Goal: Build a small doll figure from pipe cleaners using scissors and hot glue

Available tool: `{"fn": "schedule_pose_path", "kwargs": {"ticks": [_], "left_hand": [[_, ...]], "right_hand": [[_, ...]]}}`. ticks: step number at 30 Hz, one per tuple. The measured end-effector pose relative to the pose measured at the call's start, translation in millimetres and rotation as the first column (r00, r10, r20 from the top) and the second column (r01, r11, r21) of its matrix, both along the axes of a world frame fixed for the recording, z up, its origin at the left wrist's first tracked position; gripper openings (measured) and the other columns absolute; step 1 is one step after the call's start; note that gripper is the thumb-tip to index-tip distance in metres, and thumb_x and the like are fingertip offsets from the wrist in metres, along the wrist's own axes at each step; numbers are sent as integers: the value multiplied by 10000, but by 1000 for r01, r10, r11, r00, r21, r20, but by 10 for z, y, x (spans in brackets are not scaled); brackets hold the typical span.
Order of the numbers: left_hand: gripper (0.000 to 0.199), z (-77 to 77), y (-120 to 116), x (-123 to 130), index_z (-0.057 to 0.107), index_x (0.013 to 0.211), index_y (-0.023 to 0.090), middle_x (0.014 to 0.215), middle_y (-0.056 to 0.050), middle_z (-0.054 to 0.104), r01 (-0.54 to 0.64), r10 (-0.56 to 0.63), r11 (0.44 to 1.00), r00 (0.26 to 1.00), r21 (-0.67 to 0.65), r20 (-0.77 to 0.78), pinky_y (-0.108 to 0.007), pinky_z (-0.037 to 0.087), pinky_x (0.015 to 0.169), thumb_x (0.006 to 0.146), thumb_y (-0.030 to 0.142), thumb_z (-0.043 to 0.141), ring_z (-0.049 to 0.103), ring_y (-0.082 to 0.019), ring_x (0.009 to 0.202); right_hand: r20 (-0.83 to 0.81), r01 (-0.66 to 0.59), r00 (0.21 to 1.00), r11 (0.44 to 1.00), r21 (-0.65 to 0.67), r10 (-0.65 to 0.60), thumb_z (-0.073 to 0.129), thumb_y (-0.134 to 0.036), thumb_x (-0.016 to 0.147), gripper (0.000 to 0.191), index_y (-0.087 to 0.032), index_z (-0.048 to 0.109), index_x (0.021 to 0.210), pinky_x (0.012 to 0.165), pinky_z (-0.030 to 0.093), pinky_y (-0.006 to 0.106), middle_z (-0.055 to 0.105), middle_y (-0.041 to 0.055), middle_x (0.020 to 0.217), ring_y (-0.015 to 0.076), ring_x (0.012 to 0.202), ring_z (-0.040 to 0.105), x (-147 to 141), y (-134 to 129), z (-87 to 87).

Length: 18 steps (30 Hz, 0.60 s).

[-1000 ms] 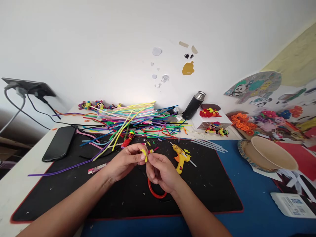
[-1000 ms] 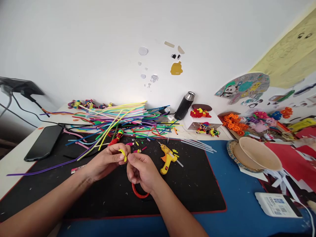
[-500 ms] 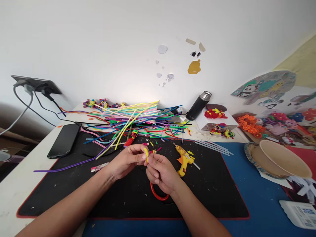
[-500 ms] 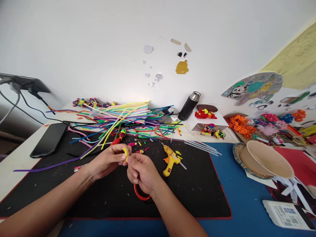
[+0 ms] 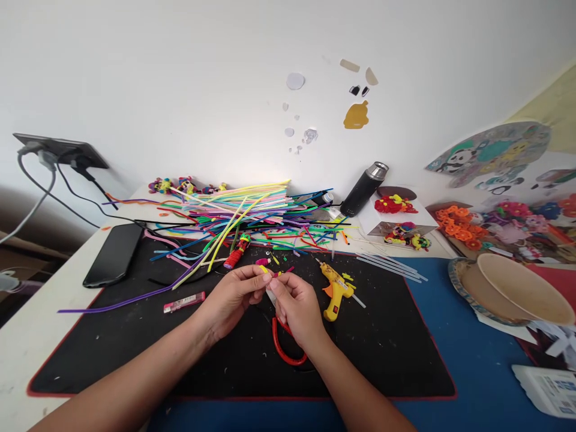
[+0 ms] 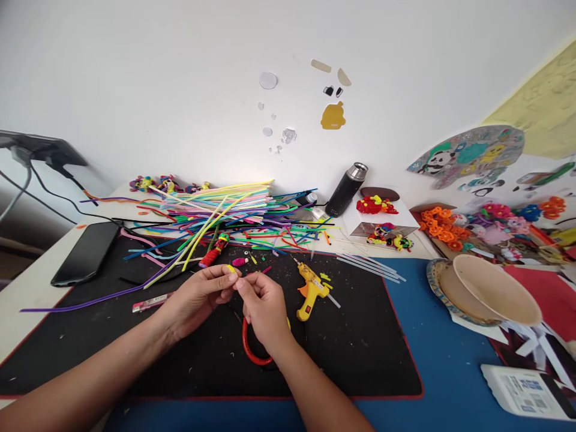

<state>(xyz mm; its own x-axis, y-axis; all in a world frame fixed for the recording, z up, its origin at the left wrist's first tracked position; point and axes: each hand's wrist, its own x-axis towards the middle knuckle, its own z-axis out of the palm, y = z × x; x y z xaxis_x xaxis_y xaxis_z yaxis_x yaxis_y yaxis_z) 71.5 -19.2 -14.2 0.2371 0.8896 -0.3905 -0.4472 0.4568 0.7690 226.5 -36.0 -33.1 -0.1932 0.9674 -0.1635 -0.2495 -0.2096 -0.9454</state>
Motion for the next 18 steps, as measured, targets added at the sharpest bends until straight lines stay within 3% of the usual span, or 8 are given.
{"fn": "schedule_pose_path", "kwargs": {"ticks": [11,16,18], "left_hand": [[392,17,-13,-43,792,710,137,630,22,537,41,-41,999,999,-1,-16,-230,276,551,565,406,1036,369,-72,577],[527,47,-79,-129,843,1015,148,680,14,557,105,-106,994,994,-25,-36,-240,266,561,630,472,998,375,-80,587],[530,55,-76,-227,838,1036,154,674,11,565,134,-135,991,985,-11,-112,-251,274,559,672,520,961,396,-94,583]], "right_hand": [[-156,-129,982,986,-110,111,810,-559,859,395,-189,671,847,354,212,193,475,-101,456,53,347,318,-2,-12,33],[-146,-38,989,996,-84,25,830,-546,843,400,-189,658,798,376,215,195,416,-119,439,46,341,312,2,24,92],[-133,35,990,996,-86,-46,842,-539,828,395,-185,669,804,381,211,196,408,-121,438,46,343,310,38,79,117]]}}
